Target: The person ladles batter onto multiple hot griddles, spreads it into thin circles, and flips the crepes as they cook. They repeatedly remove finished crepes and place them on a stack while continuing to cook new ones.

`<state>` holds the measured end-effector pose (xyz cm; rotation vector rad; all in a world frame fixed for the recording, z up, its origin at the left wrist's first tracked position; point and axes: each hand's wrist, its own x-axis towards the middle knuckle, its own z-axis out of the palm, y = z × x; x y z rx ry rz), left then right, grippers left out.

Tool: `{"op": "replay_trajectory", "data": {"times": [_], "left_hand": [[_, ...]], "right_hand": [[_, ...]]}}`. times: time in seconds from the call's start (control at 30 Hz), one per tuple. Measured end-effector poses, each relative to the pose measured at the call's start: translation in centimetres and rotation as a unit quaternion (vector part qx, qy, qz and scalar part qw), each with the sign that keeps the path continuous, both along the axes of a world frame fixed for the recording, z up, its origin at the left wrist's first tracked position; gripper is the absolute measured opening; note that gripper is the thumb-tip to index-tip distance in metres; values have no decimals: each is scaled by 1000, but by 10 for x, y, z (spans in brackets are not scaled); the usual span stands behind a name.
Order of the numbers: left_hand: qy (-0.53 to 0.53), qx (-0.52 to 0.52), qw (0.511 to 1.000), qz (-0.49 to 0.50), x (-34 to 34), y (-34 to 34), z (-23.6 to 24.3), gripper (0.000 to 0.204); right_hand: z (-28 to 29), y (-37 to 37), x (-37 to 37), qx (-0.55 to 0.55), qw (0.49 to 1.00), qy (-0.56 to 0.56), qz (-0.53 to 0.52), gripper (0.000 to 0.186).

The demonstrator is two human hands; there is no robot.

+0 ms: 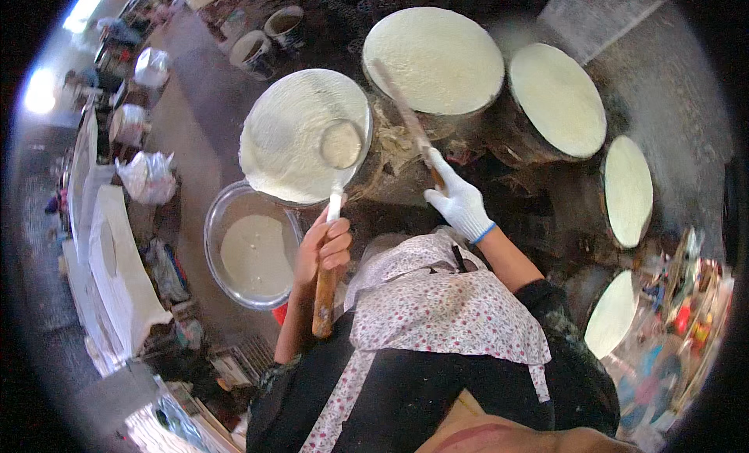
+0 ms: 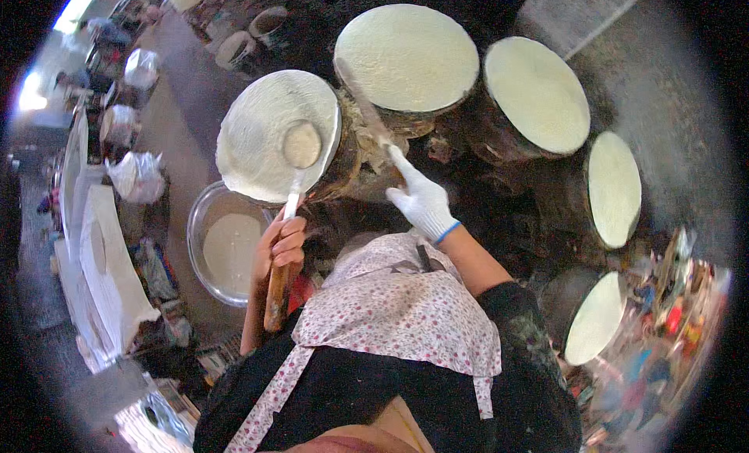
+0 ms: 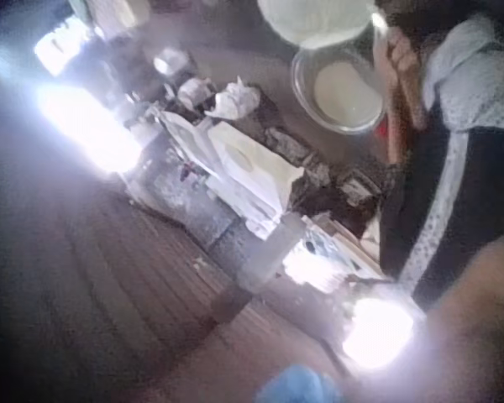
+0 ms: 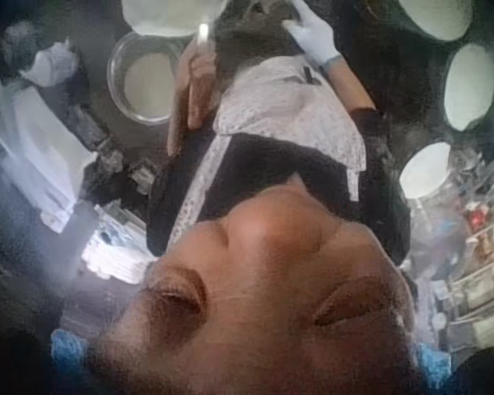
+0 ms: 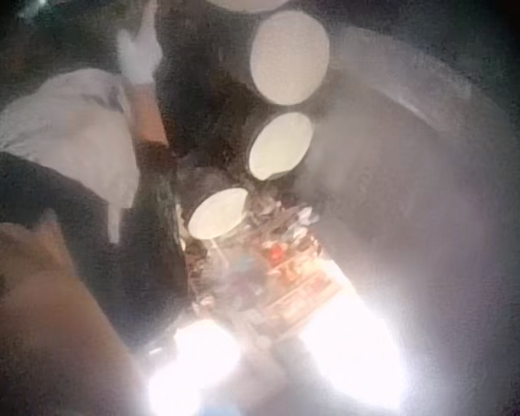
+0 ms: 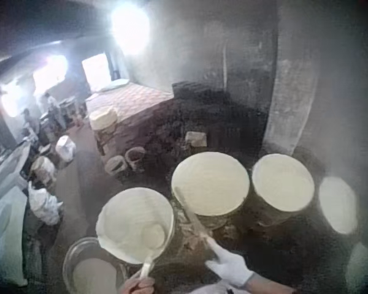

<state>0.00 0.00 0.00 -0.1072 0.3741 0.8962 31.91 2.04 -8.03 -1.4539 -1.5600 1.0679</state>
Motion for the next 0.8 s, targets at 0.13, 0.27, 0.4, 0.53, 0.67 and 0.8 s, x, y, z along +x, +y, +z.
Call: {"op": "replay_trajectory", "data": {"times": [0.13, 0.27, 0.4, 0.53, 0.67, 0.8], "left_hand": [[-29, -57, 983, 174, 8, -34, 17, 38], [-104, -51, 958, 262, 20, -64, 26, 28], [-141, -108, 919, 351, 40, -73, 26, 20], [-132, -78, 932, 328, 57, -69, 28, 26], [-126, -89, 923, 354, 76, -68, 45, 44], [-123, -88, 930, 334, 73, -57, 45, 53]], "right_hand": [[-24, 52, -3, -29, 992, -108, 59, 78], [-15, 98, 27, -154, 975, 146, 71, 65], [-4, 150, 71, -258, 922, 288, -3, 41], [-15, 189, 97, -314, 896, 304, -80, 36], [-24, 164, 134, -288, 897, 313, -117, 18], [-40, 171, 153, -225, 937, 161, -215, 31]]}}
